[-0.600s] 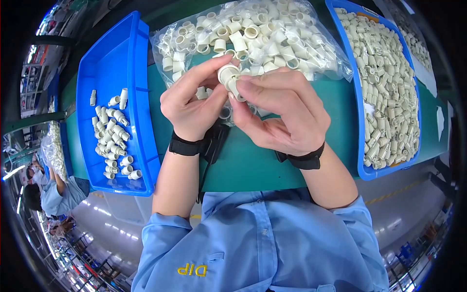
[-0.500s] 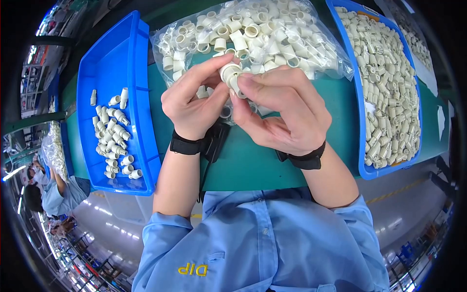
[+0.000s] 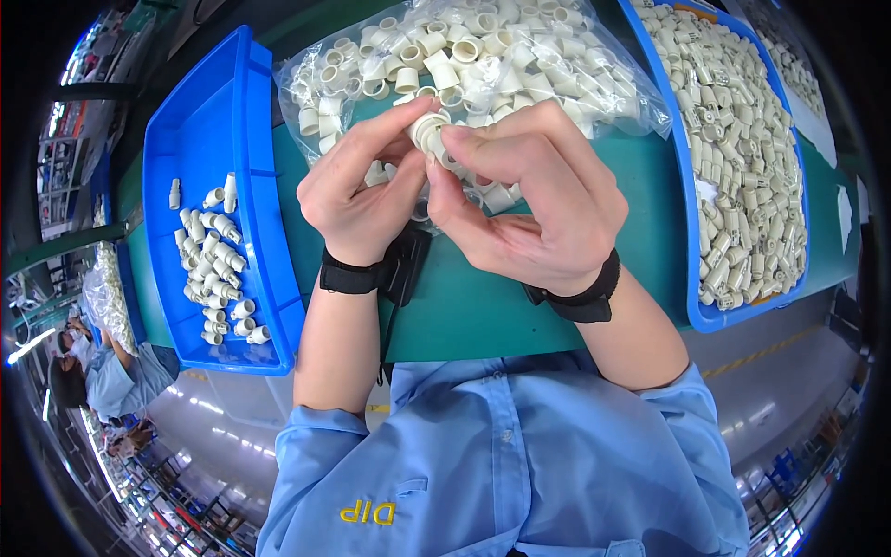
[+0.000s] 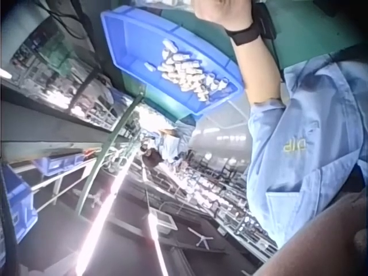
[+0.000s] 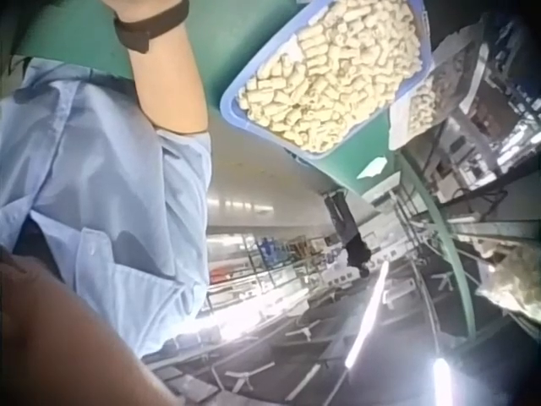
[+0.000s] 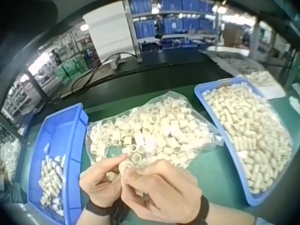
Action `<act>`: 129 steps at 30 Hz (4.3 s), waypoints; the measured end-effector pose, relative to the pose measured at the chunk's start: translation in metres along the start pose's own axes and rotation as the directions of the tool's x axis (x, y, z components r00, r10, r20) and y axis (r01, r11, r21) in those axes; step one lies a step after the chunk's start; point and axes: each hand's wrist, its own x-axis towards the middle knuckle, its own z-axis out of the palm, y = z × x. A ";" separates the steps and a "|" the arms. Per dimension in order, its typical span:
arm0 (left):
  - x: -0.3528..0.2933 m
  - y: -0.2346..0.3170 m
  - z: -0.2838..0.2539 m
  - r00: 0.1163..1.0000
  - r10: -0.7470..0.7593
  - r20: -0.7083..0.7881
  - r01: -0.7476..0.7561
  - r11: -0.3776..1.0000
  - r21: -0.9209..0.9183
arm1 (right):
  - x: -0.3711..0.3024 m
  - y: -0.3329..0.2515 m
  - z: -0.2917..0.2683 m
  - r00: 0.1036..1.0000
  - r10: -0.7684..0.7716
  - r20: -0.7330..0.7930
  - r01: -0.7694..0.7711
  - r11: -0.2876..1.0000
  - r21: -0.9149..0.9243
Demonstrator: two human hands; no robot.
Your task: Assemble small white plastic housing units with internal electronic components at a factory workbench.
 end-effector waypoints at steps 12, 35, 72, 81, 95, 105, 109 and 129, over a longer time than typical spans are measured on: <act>0.000 0.002 0.003 0.998 0.048 -0.046 -0.049 0.999 -0.017 | -0.002 0.005 0.006 0.999 -0.033 -0.033 0.036 0.995 0.091; -0.002 0.010 -0.003 1.000 -0.023 -0.006 0.023 0.999 0.043 | -0.001 -0.002 0.001 0.997 -0.075 -0.012 0.076 0.995 0.064; 0.007 0.016 -0.022 0.862 -0.331 0.384 0.483 0.766 -0.425 | 0.006 0.015 -0.005 0.941 0.181 0.285 -0.240 0.952 0.189; 0.011 0.019 -0.032 0.953 -0.244 -0.178 0.230 0.969 -0.095 | 0.019 0.018 -0.017 0.983 0.153 0.104 -0.176 0.946 0.271; 0.002 0.094 -0.094 0.959 -0.221 -0.179 0.283 0.676 0.680 | 0.029 0.047 -0.038 0.927 0.286 -0.244 -0.338 0.919 -0.205; 0.034 -0.015 -0.003 0.858 -0.362 0.364 0.114 0.826 0.553 | 0.076 -0.052 -0.089 0.968 0.246 0.038 -0.229 0.940 -0.253; 0.021 -0.027 -0.009 0.903 -0.276 0.330 0.032 0.808 0.588 | 0.076 -0.015 -0.147 0.881 0.423 0.211 -0.261 0.808 -0.528; 0.028 0.011 -0.017 0.977 -0.196 0.081 0.188 0.978 0.092 | 0.052 0.139 -0.212 0.574 0.723 0.385 -0.095 0.525 -0.846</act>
